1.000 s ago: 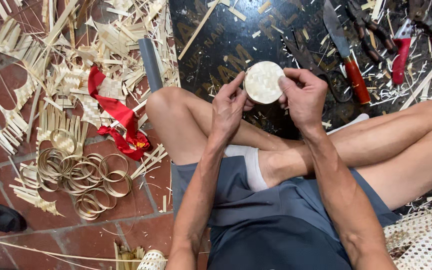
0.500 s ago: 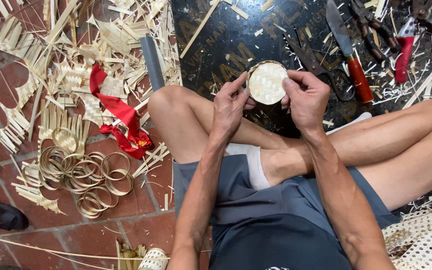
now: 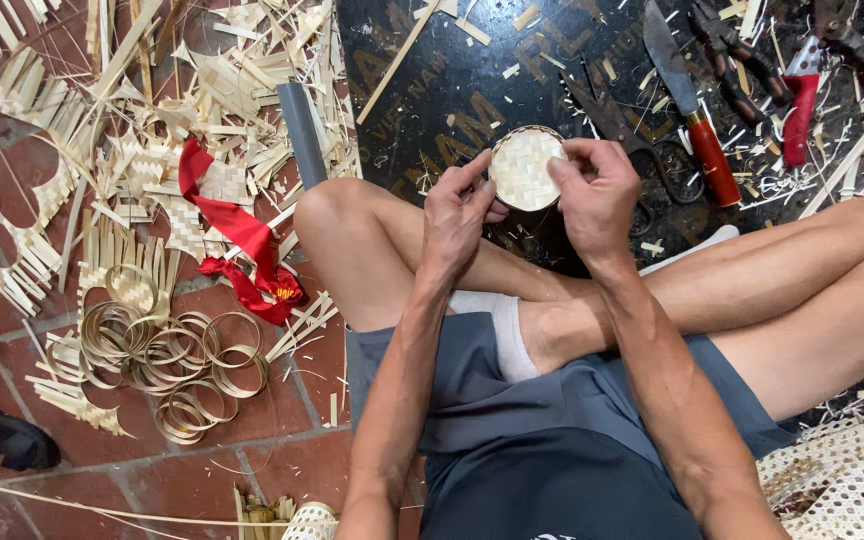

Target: The person sits on the floor and assembles a small woven bamboo basket. They bend a thin bamboo strip around the rim, press a round woven bamboo disc into the basket base, fit a bamboo band around the edge, and use a small stick to tuck and secure the strips before holding up the finished basket.

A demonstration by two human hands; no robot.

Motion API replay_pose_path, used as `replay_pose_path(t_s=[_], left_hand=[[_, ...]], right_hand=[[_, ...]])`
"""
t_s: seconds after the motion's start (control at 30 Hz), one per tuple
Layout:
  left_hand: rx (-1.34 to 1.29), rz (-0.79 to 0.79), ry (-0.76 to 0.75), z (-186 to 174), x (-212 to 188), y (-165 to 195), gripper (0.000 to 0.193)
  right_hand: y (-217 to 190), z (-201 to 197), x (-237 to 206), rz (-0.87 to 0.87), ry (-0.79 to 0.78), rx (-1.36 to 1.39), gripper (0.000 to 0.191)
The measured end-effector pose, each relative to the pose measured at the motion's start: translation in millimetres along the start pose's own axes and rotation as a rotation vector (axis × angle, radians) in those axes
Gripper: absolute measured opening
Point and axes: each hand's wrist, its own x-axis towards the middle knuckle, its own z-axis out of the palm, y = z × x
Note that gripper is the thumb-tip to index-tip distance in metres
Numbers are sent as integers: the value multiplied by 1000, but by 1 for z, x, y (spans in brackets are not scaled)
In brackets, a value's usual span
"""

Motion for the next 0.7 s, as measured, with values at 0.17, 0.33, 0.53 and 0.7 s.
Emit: replay_pose_path(t_s=[0.17, 0.33, 0.53, 0.7], left_hand=[[-14, -3, 7, 3, -1, -1, 41], [108, 39, 19, 14, -9, 0, 56], [83, -26, 96, 32, -7, 3, 65], [30, -8, 117, 37, -3, 3, 62]], right_hand=[[1, 2, 3, -83, 7, -146, 28], [6, -5, 10, -148, -15, -362, 30], [6, -13, 6, 96, -160, -59, 39], [9, -9, 8, 256, -179, 42, 51]])
